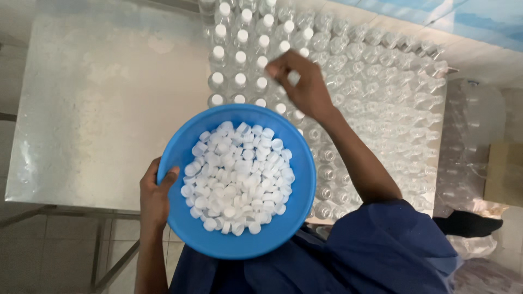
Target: The person repeatedly picks white bottle caps from a blue bowl and screws them onto clear plastic bottles arranged on a stainless steel table. The person works row by row, moving from left to right and top to bottom across the table.
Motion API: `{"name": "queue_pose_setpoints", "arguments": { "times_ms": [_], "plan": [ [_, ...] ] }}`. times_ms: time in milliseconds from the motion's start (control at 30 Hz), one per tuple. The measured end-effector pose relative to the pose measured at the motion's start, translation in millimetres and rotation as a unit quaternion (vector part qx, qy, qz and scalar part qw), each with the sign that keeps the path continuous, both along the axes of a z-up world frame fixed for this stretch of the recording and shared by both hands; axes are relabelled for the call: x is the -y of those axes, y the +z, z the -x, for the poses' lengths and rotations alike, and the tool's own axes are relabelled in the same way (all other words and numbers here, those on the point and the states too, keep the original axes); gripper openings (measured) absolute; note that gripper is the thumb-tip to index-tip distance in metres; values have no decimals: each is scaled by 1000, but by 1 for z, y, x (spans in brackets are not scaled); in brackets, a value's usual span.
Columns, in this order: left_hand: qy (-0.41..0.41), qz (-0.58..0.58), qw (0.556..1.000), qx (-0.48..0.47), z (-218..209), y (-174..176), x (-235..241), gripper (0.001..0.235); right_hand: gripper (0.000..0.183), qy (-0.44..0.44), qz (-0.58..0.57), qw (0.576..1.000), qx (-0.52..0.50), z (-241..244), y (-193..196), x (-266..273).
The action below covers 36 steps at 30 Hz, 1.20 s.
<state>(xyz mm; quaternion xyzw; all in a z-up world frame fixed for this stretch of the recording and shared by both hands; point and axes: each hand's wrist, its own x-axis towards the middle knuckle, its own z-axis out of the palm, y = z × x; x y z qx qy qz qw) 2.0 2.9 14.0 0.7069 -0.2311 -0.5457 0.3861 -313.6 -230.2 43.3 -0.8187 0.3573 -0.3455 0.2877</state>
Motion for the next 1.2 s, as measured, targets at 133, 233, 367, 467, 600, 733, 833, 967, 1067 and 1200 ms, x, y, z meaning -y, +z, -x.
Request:
{"name": "queue_pose_setpoints", "arguments": {
  "times_ms": [133, 233, 367, 467, 600, 733, 833, 967, 1067, 1200],
  "plan": [
    [-41, 67, 997, 3, -6, -4, -9, 38, 22, 171, -195, 949, -179, -38, -1, -113],
    [-51, 72, 996, 13, -6, 3, -7, 40, 58, 215, -35, 886, -409, -43, -72, -147],
    [-53, 54, 997, 21, -3, 10, -12, 37, 43, 227, -69, 882, -407, -43, -72, -161],
    [-53, 57, 997, 25, 0, 16, -11, 37, 37, 240, -138, 901, -332, -40, -16, -148],
    [-50, 44, 998, 22, 3, 22, -11, 40, 41, 220, -234, 940, -111, -19, 41, -111],
    [15, -35, 999, 3, 6, 17, -3, 42, 54, 77, -118, 985, -100, 34, 9, -17],
    [25, -32, 999, -5, 7, 13, 1, 45, 30, -120, -64, 986, -100, 76, -29, 74],
    [45, -50, 998, -11, 7, 2, 2, 45, 32, -218, -93, 969, -66, 117, -108, 181],
    [61, -57, 996, -13, 6, -4, 4, 47, 27, -237, -84, 964, -90, 117, -145, 228],
    [62, -67, 996, -1, 6, -7, 6, 49, 27, -228, -67, 959, -153, 126, -199, 261]
  ]
}}
